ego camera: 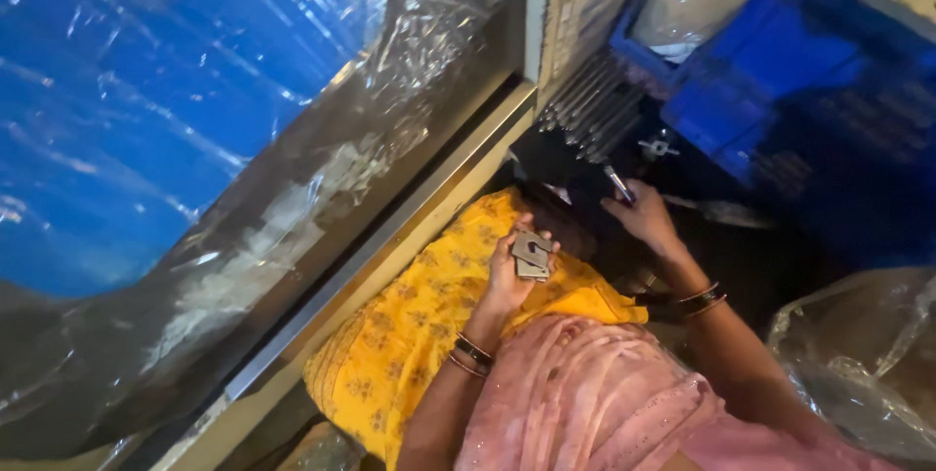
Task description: The person wipes a blue plastic sheet on a machine with a yellow cloth, then opens the machine door to adjust internal components. They handle small metal parts and place them into a blue crate, repeating the wiping and adjustment cycle.
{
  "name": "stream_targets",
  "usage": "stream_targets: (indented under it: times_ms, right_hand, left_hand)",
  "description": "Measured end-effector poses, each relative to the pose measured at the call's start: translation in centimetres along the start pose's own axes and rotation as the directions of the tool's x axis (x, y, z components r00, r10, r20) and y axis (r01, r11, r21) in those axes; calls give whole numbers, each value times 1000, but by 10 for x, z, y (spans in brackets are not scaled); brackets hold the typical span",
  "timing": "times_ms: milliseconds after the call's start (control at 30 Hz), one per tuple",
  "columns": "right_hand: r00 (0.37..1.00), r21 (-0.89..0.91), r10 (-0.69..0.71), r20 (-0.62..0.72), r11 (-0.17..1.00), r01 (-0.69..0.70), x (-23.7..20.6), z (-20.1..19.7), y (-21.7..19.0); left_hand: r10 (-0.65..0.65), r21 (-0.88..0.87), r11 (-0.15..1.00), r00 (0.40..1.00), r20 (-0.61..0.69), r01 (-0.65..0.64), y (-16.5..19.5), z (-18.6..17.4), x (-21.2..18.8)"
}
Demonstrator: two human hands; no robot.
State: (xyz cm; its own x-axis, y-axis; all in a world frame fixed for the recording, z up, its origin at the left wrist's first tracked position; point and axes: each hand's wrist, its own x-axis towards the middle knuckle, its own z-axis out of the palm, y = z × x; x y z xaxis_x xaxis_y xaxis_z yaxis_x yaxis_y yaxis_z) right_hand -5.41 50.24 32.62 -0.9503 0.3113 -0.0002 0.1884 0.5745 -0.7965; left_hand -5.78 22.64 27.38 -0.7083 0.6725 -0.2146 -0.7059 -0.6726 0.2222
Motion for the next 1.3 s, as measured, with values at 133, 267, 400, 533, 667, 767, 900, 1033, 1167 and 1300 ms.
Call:
stream_targets:
  times_ms: [133,267,400,533,667,767,900,1033,1167,1300]
  right_hand:
    - [998,82,57,-20,995,-55,2,-1,3]
    - [994,133,-1,-109,991,15,-5,-11,21]
    - [984,200,97,-150,978,-66,-15,-37,42]
    - [973,150,113,-199,985,-83,-20,-58,60]
    - [956,160,200,-214,973,-167,-17,-61,78]
    - [938,128,206,-277,976,-177,-14,-63,91]
    - [942,88,197,-271,980,-179,-8,-77,101]
    - [937,53,46,-348,998,-29,-11,-121,60]
    - [966,152,-14,-257,987,55,-32,-216,-21]
    - [913,239,-303,-274,898,370,-24,-311,-99]
  left_hand:
    - [-176,283,927,952,-250,245,-7,16,39]
    - [-202,668,676,951,-236,310,-34,39,93]
    - [-169,949,253,975,-145,186,-66,65,141]
    - [-55,953,-208,976,213,-220,-89,87,178]
    - [-44,920,-344,982,183,-187,-113,101,201]
    - [-53,933,-317,985,165,-173,-126,107,211]
    - [-53,879,-373,952,301,-299,-130,127,217]
    - [-211,781,-263,824,526,-567,-109,197,203]
    - [-241,589,-221,628,740,-778,-81,313,179]
    - [-380,687,-200,701,603,-699,-69,419,186]
